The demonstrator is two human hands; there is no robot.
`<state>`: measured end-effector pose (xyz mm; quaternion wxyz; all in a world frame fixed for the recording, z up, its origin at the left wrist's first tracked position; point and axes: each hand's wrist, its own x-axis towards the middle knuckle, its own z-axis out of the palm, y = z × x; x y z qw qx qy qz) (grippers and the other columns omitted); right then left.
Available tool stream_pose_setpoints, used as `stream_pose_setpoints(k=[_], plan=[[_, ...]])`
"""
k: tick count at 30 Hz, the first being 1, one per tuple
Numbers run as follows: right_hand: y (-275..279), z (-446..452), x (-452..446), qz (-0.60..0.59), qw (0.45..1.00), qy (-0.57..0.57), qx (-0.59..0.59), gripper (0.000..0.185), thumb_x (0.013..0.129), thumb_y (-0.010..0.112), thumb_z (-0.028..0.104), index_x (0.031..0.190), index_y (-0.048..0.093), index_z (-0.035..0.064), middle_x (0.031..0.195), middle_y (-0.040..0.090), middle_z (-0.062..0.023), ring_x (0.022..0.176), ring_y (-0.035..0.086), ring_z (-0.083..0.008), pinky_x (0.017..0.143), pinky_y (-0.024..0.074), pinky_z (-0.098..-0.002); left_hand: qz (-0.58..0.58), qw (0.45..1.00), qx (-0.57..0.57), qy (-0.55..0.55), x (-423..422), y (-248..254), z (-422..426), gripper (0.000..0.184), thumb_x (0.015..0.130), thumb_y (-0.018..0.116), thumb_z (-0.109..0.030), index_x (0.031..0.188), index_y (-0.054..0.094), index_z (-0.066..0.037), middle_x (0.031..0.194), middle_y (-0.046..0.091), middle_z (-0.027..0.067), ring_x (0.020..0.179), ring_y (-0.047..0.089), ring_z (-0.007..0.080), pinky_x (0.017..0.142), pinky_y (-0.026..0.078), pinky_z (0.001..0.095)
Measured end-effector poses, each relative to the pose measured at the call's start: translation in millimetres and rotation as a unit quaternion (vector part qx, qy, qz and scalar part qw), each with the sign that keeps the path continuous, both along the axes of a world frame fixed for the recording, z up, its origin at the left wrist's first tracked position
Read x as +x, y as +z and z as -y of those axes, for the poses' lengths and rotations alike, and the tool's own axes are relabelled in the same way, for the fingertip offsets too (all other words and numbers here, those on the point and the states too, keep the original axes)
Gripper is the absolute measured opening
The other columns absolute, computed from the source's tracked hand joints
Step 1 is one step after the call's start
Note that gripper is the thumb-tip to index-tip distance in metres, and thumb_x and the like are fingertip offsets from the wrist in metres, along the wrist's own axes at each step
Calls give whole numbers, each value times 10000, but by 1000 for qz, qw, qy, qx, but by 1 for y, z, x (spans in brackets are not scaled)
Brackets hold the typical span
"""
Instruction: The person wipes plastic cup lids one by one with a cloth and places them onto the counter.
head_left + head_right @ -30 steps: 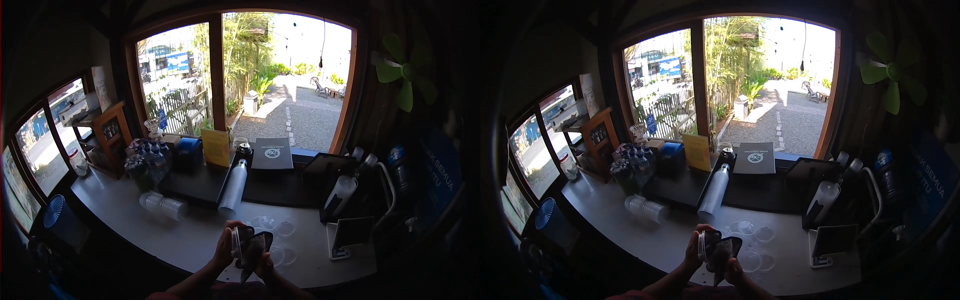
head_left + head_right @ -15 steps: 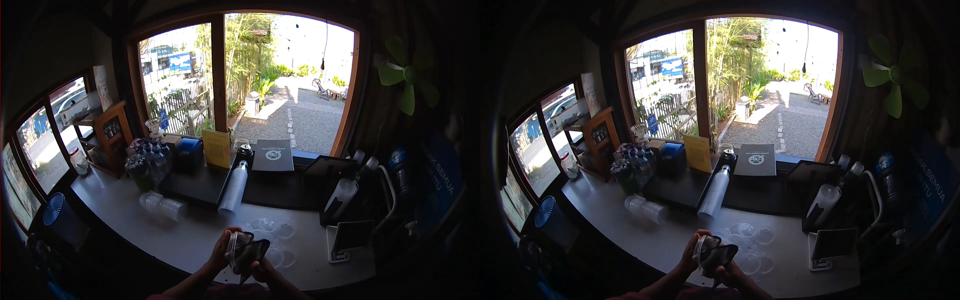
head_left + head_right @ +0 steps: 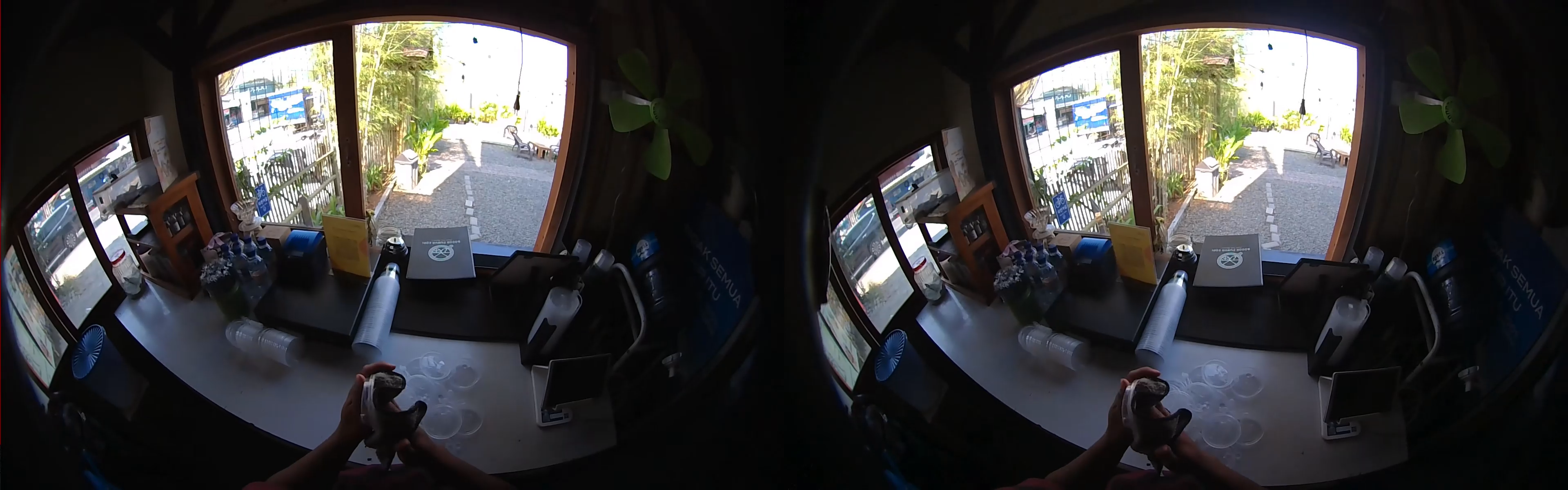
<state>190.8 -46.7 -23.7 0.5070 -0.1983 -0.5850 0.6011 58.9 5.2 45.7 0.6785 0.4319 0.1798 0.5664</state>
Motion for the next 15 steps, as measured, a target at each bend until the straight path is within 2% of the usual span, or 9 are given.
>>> stream_pose_setpoints(k=[2, 3, 6, 7, 8, 10, 11, 13, 15], plan=[[-2, 1, -2, -3, 998, 17, -60, 633, 923, 433, 591, 1174, 524, 16, 889, 573, -44, 731, 557, -107, 576, 475, -268, -116, 987, 81, 79, 0, -11, 1, 579, 1043, 233, -473, 1315, 460, -14, 1043, 512, 86, 948, 599, 147, 851, 492, 273], [-1, 3, -1, 8, 998, 15, -68, 660, 915, 430, 621, 1166, 527, 18, 880, 573, -40, 716, 551, -102, 568, 466, -258, -96, 988, 80, 89, 0, -4, 2, 580, 1029, 297, -483, 1301, 451, 5, 1031, 568, 91, 900, 639, 130, 768, 541, 241], [-19, 5, 1, 48, 992, 47, -104, 795, 877, 343, 742, 1123, 548, 13, 777, 585, -27, 631, 551, -107, 522, 454, -257, -114, 958, 137, 224, -8, -18, -11, 564, 1032, 296, -477, 1281, 482, -6, 1023, 556, 64, 854, 601, 100, 730, 501, 212], [-30, 1, 1, 62, 992, 46, -104, 829, 865, 302, 756, 1112, 550, 4, 713, 593, -32, 593, 570, -126, 504, 471, -271, -133, 958, 96, 237, -12, -8, -6, 586, 1029, 255, -491, 1216, 547, -18, 998, 492, 48, 815, 487, 103, 743, 410, 245], [-35, 0, 1, 77, 991, 46, -103, 865, 854, 262, 770, 1100, 553, -6, 649, 601, -37, 555, 589, -145, 486, 487, -285, -163, 925, 130, 319, -13, -7, -12, 564, 1027, 291, -505, 1181, 544, -25, 923, 471, 21, 752, 459, 72, 688, 398, 214], [-19, -1, 10, 40, 991, 49, -120, 765, 912, 282, 694, 1139, 541, 10, 848, 630, -55, 749, 607, -137, 653, 504, -282, -74, 962, 79, 250, -21, -23, -17, 523, 1028, 326, -497, 1159, 531, -33, 904, 470, 18, 747, 454, 66, 676, 401, 206], [-19, 0, 9, 1, 991, 14, -134, 751, 925, 300, 673, 1183, 531, 8, 944, 629, -65, 837, 608, -139, 719, 505, -294, -43, 976, 66, 201, -21, -27, -16, 508, 1031, 330, -488, 1155, 526, -35, 900, 469, 19, 741, 451, 63, 672, 403, 203], [-14, 2, 10, -73, 985, -50, -148, 715, 965, 332, 598, 1320, 447, -12, 1201, 589, -114, 1111, 573, -190, 945, 470, -341, 21, 994, 42, 102, -18, -33, -17, 479, 1036, 338, -469, 1147, 517, -39, 892, 465, 21, 728, 445, 58, 665, 406, 197], [-20, 3, 9, -160, 976, -36, -143, 717, 967, 347, 587, 1346, 411, -19, 1232, 573, -119, 1125, 570, -206, 951, 472, -350, 5, 999, 19, 35, -11, -35, -12, 506, 1042, 298, -464, 1196, 501, -27, 1010, 537, 64, 861, 535, 108, 787, 464, 252]])
